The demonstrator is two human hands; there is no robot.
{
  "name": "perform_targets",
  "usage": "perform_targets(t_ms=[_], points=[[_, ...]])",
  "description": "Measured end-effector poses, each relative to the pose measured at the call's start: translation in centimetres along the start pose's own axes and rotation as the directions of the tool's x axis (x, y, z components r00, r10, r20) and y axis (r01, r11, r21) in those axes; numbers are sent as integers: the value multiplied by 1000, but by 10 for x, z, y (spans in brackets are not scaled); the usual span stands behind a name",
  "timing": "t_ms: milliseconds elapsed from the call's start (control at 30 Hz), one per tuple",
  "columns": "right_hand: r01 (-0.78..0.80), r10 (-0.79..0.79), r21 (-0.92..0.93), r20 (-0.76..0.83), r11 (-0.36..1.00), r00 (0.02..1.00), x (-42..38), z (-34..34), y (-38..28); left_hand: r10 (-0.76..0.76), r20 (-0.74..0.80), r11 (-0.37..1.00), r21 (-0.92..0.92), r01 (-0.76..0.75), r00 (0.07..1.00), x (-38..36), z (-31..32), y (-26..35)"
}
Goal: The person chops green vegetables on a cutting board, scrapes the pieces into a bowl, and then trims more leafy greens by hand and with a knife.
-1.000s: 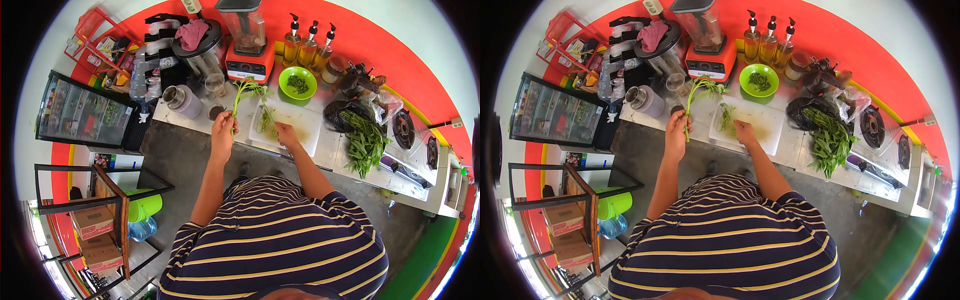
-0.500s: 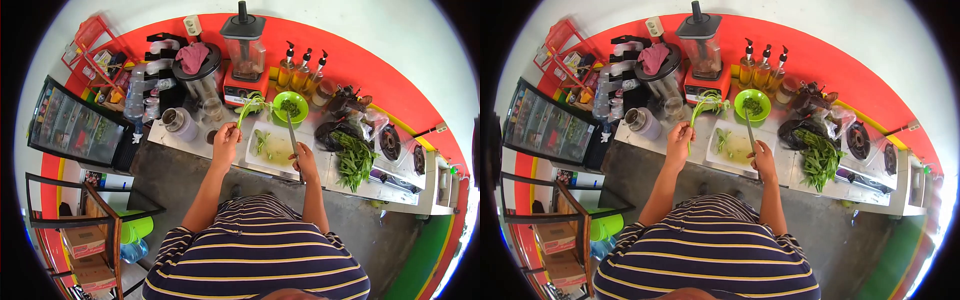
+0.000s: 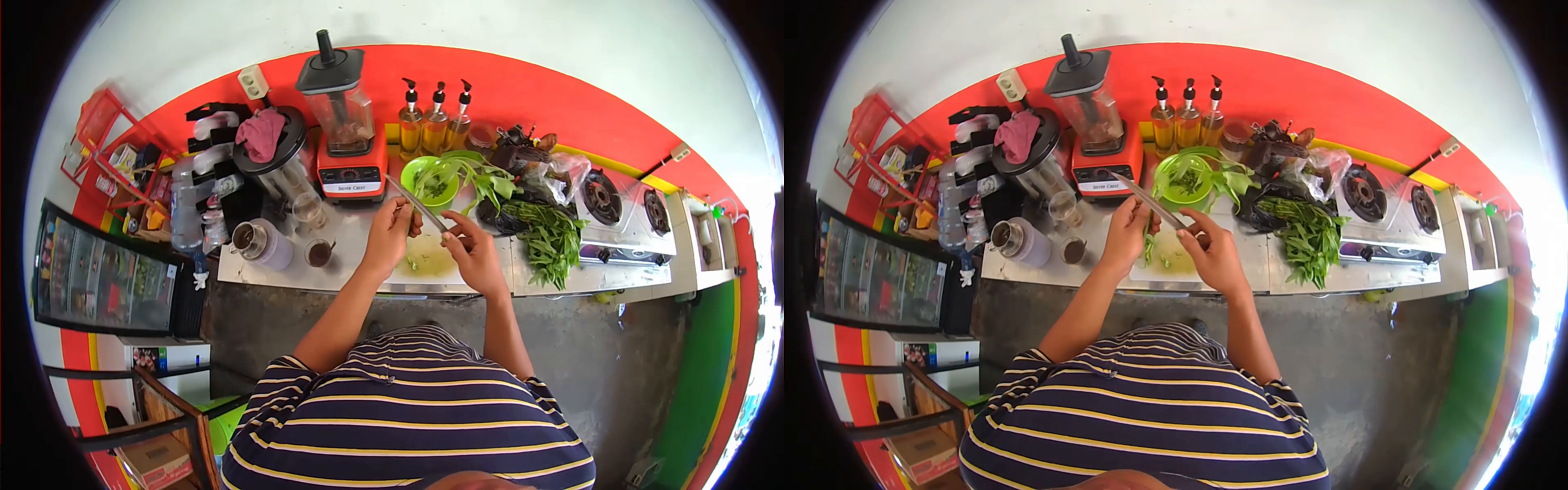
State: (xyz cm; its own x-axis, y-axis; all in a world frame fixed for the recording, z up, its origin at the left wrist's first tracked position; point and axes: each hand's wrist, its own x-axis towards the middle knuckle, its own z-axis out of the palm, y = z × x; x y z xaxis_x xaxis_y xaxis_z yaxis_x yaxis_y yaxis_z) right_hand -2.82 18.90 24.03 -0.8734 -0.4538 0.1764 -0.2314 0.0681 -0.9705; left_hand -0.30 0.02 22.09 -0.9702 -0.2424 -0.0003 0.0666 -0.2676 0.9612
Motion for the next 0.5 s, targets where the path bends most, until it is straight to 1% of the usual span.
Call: perform_targets(t_ms=[33,100,167,233,300,367,433,467,500], points=[[-1,0,-4,-13,1000,1000,0,2,-3,-2,13,1000,-1,2,1000,0,5,2],[24,-24,-73,-7,997,1000,-2,4,-10,36,46,999,23,-37,998,-2,12,6],[24,-25,-83,-18,996,1000,-1,5,-10,35,66,999,14,-36,997,-1,14,3],[23,-30,-95,-77,995,997,0,6,-13,35,84,999,4,-35,996,0,15,0],[11,-22,-98,-109,995,994,2,7,-13,27,121,996,-92,-16,992,1,17,-4],[1,-15,-97,-141,995,990,5,8,-13,21,131,996,-89,-10,991,1,19,-5],[22,-51,-159,-184,987,982,9,9,-15,17,140,996,-84,-5,990,1,19,-5],[21,-51,-157,-188,987,981,10,10,-17,18,137,999,-52,-11,990,1,18,-4],[40,-81,-212,-186,977,979,12,10,-21,19,134,1000,-20,-17,991,1,18,-2]])
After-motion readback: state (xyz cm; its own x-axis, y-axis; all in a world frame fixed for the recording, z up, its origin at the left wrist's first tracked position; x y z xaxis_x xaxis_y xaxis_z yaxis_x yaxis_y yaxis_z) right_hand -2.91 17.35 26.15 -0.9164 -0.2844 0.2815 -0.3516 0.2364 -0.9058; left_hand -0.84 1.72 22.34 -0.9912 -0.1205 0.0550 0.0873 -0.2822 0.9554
